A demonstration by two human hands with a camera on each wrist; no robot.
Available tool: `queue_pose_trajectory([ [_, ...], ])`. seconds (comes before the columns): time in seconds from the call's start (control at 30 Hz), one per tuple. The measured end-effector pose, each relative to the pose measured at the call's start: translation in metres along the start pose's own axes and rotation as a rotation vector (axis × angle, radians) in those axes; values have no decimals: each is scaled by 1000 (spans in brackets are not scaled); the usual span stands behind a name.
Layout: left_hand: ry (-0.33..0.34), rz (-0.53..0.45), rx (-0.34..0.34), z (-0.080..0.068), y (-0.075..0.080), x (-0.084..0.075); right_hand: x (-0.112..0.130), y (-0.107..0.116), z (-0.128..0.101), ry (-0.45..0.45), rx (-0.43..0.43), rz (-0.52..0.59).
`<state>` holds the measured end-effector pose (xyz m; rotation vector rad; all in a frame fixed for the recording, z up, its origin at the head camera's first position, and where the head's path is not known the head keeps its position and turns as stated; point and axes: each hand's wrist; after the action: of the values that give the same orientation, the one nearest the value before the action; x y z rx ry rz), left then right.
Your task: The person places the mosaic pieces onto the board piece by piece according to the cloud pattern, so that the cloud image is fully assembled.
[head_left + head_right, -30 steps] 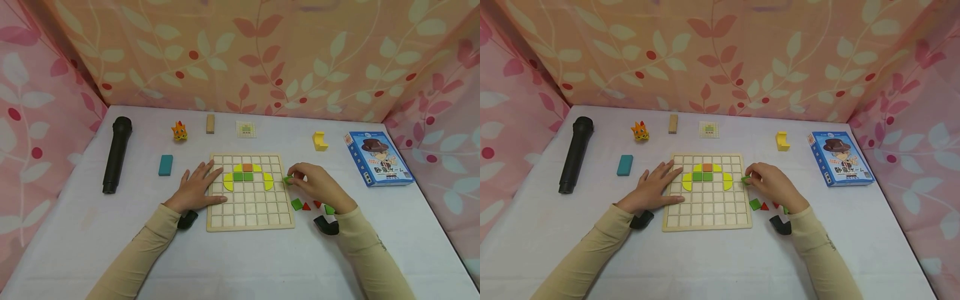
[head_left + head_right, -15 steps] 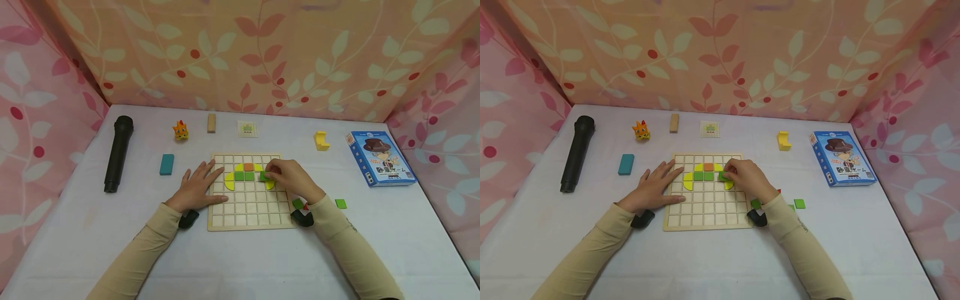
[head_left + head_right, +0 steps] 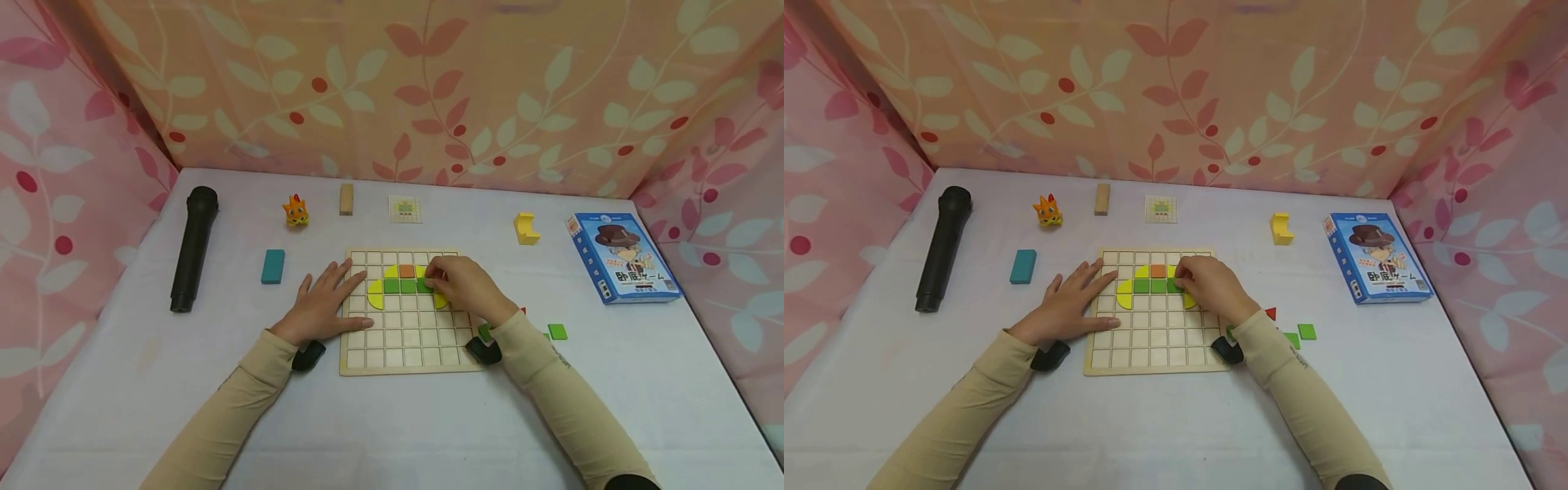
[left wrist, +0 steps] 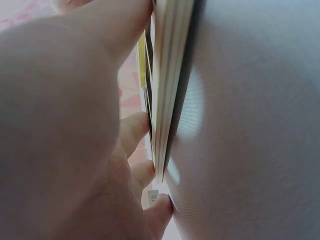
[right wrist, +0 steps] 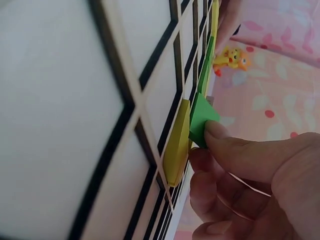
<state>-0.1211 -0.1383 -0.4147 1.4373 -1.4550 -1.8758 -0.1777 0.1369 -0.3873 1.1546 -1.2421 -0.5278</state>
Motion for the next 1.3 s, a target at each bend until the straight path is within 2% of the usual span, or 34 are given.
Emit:
queue_pose_trajectory([
  [0.27, 3, 1, 2, -1, 1, -1, 1, -1, 1, -3, 21, 7],
  [0.5, 3, -1, 2, -1, 1, -3, 1, -1, -1, 22, 41, -33],
  [1.0, -5, -5, -2, -1, 1, -4, 3, -1, -4, 10, 73, -78],
  [1.13, -3, 2, -2, -2, 1, -5, 5, 4, -8, -24, 81, -99],
  [1.3, -2, 0, -6, -4, 2, -6, -3, 23, -25, -103, 27, -129],
])
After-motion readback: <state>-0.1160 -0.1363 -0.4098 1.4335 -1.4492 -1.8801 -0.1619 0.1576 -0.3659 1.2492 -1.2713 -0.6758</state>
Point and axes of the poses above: each hand's wrist, its own z-axis towards the middle knuckle, its own y-axis out of the back of the hand, x = y × z, and after that the axes turned 8 degrees about -y, right-handed
